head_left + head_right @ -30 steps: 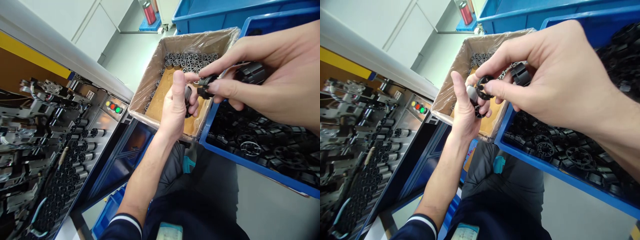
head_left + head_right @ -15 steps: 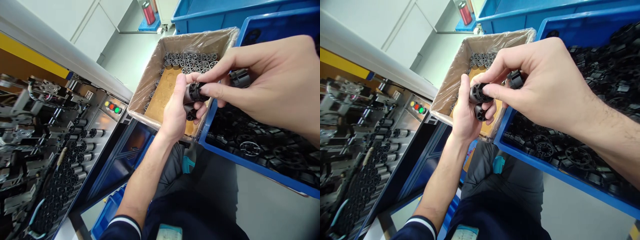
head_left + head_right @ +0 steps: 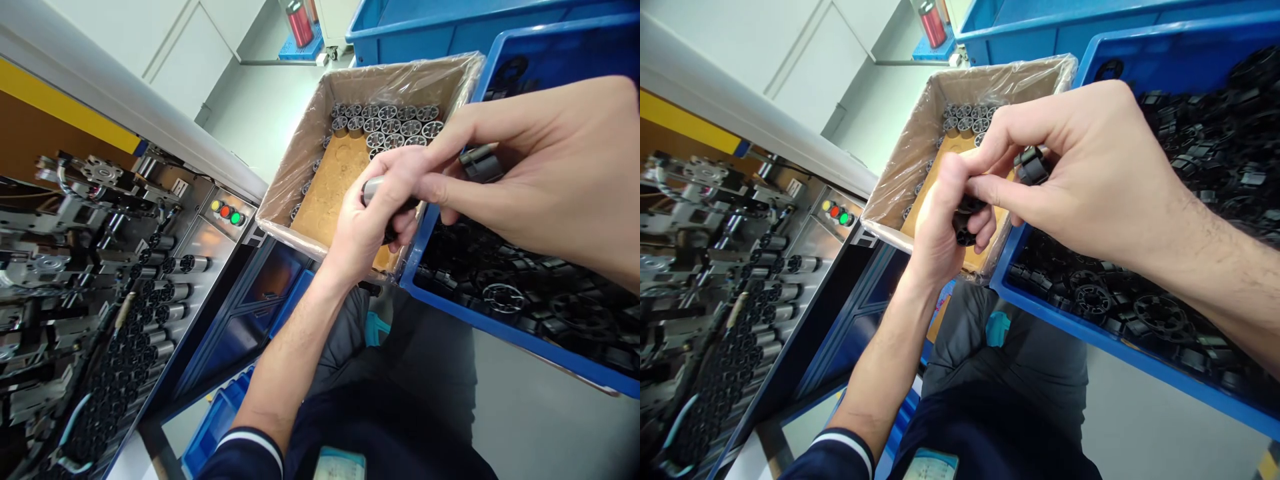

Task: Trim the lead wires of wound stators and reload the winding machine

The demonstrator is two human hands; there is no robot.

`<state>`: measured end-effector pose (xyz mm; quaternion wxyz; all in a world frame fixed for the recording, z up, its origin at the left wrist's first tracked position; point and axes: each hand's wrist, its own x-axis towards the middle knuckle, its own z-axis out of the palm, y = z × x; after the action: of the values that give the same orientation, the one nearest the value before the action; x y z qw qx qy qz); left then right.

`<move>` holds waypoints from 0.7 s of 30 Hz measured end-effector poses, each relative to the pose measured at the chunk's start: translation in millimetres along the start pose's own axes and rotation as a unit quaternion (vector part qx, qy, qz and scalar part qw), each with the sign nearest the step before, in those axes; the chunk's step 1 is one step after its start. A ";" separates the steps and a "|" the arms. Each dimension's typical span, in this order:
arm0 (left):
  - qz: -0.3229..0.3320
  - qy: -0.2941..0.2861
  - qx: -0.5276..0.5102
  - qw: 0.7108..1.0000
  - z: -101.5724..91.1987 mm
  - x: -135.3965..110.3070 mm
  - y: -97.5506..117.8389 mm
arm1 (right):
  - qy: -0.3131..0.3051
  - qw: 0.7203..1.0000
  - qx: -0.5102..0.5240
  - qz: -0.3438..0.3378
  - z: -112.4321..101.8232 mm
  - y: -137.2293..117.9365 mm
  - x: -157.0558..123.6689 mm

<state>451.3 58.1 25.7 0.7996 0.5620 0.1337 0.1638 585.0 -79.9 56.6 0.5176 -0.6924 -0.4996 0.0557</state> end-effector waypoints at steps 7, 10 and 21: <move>0.071 0.012 0.058 0.996 2.2 -8.9 -5.8 | -0.024 0.982 0.162 0.096 -22.4 44.9 25.9; 0.117 0.025 0.082 0.989 3.8 -11.3 -6.2 | 0.015 0.962 0.229 0.150 -25.3 61.7 33.8; 0.086 0.043 0.021 0.995 -2.2 -8.1 -10.2 | 0.000 0.987 0.141 0.072 -20.6 50.6 24.7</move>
<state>444.2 53.4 15.7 0.7638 0.5809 0.1228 0.2532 641.5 -73.2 37.9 0.6049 -0.6465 -0.4354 0.1626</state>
